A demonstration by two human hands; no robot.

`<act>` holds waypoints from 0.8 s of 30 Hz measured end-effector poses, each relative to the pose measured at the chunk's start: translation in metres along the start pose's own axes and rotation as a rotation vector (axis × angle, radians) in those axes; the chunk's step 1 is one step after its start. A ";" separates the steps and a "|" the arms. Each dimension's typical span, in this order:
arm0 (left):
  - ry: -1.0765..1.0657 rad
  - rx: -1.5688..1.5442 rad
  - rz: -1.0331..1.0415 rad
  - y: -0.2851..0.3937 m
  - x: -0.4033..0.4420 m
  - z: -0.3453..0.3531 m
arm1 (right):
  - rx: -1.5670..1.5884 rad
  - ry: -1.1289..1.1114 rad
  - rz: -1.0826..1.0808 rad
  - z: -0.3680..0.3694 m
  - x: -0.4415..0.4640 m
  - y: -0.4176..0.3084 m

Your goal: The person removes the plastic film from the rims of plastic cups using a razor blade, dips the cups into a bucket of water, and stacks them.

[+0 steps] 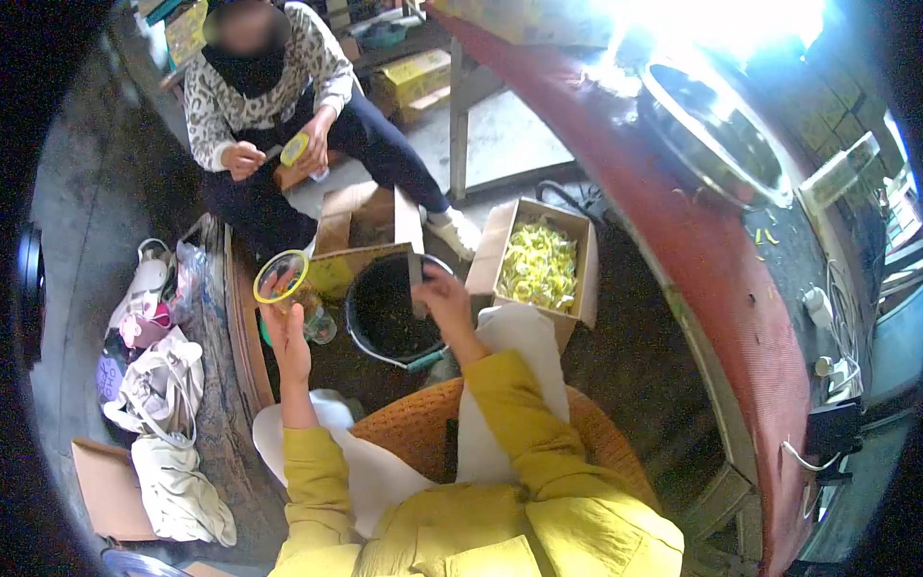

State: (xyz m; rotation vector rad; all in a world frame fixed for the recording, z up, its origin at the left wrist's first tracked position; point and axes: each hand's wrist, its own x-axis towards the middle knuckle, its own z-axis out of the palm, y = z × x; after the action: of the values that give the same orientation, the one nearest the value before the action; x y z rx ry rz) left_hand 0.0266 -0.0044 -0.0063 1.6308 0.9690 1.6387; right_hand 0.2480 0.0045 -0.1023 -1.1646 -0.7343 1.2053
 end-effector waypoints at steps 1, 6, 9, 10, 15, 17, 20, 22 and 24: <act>0.011 -0.169 -0.102 0.020 0.003 0.014 | 0.123 0.042 0.052 -0.003 0.005 0.010; -0.091 -0.392 -0.278 0.037 0.039 0.037 | 0.346 0.086 0.088 0.001 0.005 0.021; -0.144 -0.419 -0.450 0.032 0.056 0.044 | 0.355 0.133 0.135 -0.009 0.006 0.019; -0.187 -0.340 -0.484 0.022 0.061 0.043 | 0.384 0.163 0.159 -0.009 0.003 0.014; -0.517 0.508 -0.436 -0.023 0.069 0.032 | 0.418 0.103 0.122 -0.011 0.005 0.011; -0.636 0.652 -0.313 -0.091 0.071 0.014 | 0.441 0.093 0.108 -0.008 0.004 0.009; -0.589 0.790 -0.413 -0.083 0.056 0.014 | 0.419 0.092 0.095 -0.005 0.005 0.008; -0.558 0.813 -0.390 -0.083 0.051 0.013 | 0.443 0.113 0.080 -0.002 0.003 0.004; -0.517 0.828 -0.418 -0.093 0.045 0.016 | 0.459 0.117 0.059 -0.002 0.002 0.002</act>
State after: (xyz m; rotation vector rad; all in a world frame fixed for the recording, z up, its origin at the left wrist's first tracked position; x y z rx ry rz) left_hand 0.0342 0.0843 -0.0613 2.0152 1.6647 0.4816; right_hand 0.2495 0.0057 -0.1050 -0.8680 -0.3113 1.2607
